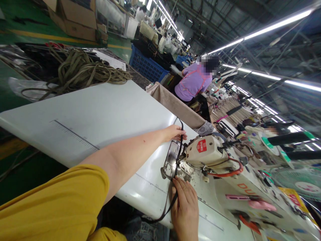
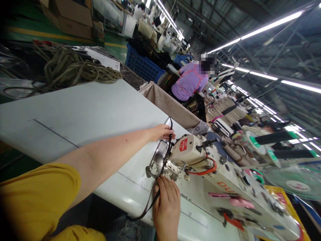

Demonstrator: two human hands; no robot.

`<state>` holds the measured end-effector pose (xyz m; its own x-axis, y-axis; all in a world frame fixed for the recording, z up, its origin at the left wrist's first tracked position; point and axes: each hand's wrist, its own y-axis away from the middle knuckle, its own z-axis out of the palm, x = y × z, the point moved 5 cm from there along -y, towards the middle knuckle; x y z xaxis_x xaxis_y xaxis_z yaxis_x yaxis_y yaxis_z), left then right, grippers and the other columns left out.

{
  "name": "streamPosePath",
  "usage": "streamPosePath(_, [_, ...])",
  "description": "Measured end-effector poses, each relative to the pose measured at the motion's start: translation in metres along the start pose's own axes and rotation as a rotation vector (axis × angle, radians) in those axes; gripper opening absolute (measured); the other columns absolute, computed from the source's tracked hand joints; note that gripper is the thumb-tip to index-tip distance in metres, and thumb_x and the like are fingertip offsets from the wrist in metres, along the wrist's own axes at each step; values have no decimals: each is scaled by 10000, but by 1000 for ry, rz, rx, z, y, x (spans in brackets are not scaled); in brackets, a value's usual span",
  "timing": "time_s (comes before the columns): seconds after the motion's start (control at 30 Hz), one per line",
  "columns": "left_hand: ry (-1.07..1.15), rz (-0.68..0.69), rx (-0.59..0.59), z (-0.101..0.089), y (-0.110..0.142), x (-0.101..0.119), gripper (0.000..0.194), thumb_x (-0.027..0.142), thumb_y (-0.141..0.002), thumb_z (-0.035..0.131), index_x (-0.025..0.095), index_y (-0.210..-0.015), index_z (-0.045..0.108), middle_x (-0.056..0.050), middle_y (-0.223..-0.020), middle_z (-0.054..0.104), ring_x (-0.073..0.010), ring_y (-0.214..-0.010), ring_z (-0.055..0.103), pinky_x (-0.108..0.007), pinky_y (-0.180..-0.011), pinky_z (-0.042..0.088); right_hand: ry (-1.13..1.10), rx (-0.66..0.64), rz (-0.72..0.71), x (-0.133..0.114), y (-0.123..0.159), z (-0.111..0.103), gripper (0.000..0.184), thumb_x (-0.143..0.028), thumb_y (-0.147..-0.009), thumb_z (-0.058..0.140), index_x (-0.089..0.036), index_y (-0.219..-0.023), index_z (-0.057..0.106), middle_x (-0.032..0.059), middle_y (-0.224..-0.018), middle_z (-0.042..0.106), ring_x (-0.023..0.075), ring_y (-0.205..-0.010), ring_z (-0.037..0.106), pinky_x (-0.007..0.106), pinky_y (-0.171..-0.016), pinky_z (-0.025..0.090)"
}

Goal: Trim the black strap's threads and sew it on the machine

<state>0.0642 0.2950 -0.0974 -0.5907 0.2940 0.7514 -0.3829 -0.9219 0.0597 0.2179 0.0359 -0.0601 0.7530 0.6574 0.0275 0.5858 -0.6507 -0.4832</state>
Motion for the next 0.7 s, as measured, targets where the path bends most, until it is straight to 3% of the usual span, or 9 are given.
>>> streamPosePath(0.2, [-37,-80,-70,4,0,-15,315,53,-692,889,125,-912,676,-99,-877,796,-221,-820,776,-378,-826,633,9,-1,-9,2,2,2,293,-246,-1068,515,-181,-1308,669,125,-1272,745,256,-1176,690,487,-1098,480])
streamPosePath(0.7, [-47,-91,-37,7,7,-9,233,48,-735,848,120,-874,675,-98,-866,799,-220,-803,782,-415,-864,639,-4,-2,8,5,3,0,328,-179,-1039,504,-204,-1325,664,112,-1270,743,254,-1188,685,488,-1078,502])
